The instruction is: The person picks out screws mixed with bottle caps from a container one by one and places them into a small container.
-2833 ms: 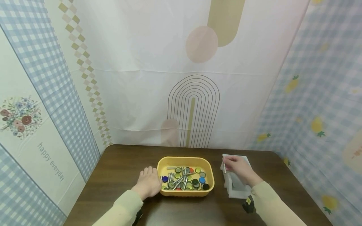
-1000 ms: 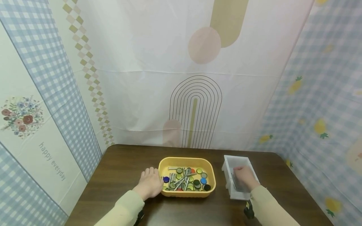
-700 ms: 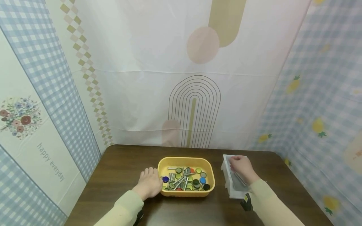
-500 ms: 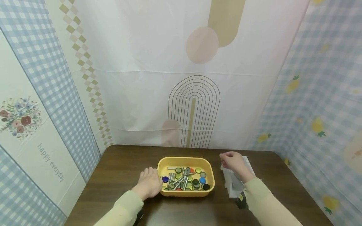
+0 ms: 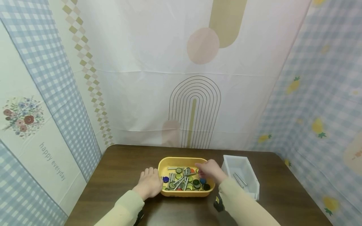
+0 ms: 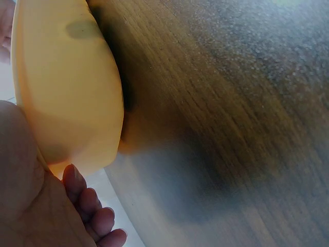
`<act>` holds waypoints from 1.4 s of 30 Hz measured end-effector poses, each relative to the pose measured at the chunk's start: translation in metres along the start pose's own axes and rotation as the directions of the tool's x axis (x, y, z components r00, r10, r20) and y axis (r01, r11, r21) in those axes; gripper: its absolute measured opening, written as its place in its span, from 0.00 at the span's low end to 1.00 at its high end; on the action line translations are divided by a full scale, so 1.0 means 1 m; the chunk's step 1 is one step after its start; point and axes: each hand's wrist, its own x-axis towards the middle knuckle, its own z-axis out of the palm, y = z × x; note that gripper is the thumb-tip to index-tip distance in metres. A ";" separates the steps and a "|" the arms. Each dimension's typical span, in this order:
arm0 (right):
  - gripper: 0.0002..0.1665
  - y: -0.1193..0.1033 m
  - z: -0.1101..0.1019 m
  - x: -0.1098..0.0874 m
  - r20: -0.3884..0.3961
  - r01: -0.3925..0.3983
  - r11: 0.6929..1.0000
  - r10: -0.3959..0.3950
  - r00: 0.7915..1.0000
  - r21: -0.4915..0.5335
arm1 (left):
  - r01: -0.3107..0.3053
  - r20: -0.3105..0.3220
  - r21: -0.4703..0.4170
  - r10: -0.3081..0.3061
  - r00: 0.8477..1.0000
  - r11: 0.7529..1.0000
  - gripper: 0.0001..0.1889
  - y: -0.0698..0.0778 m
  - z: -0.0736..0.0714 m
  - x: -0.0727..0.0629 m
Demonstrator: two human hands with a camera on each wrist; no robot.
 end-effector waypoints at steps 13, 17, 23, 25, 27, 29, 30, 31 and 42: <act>0.10 0.007 0.030 0.011 -0.007 -0.065 0.991 0.066 0.998 0.118 | -0.009 0.002 -0.013 0.009 1.000 1.000 0.14 0.004 0.001 0.000; 0.12 0.009 0.030 0.015 -0.018 -0.071 0.992 0.073 0.997 0.102 | 0.001 0.008 -0.019 -0.001 1.000 1.000 0.14 0.004 0.002 0.001; 0.12 0.015 0.034 0.022 -0.023 -0.073 0.994 0.076 0.997 0.086 | 0.006 0.003 -0.017 -0.006 1.000 1.000 0.14 0.004 0.001 0.001; 0.11 0.015 0.035 0.023 -0.026 -0.079 0.994 0.081 0.996 0.077 | 0.003 0.004 -0.013 -0.003 1.000 1.000 0.14 0.004 0.000 0.000; 0.11 0.015 0.036 0.024 -0.028 -0.081 0.995 0.083 0.996 0.065 | 0.002 0.002 -0.018 -0.002 1.000 1.000 0.13 0.005 0.000 0.000; 0.11 0.014 0.036 0.024 -0.028 -0.088 0.995 0.089 0.996 0.055 | 0.005 0.005 -0.014 -0.005 1.000 1.000 0.14 0.005 -0.001 0.000; 0.11 0.013 0.036 0.023 -0.026 -0.088 0.995 0.089 0.996 0.045 | 0.006 0.007 -0.015 -0.006 1.000 1.000 0.14 0.005 -0.002 0.000; 0.10 0.013 0.037 0.023 -0.026 -0.088 0.996 0.089 0.996 0.035 | 0.009 0.009 -0.015 -0.009 1.000 1.000 0.13 0.005 -0.002 0.000; 0.06 0.006 0.041 0.020 -0.024 -0.049 0.996 0.047 0.999 -0.078 | 0.019 -0.002 0.003 -0.019 1.000 1.000 0.15 -0.001 0.003 0.002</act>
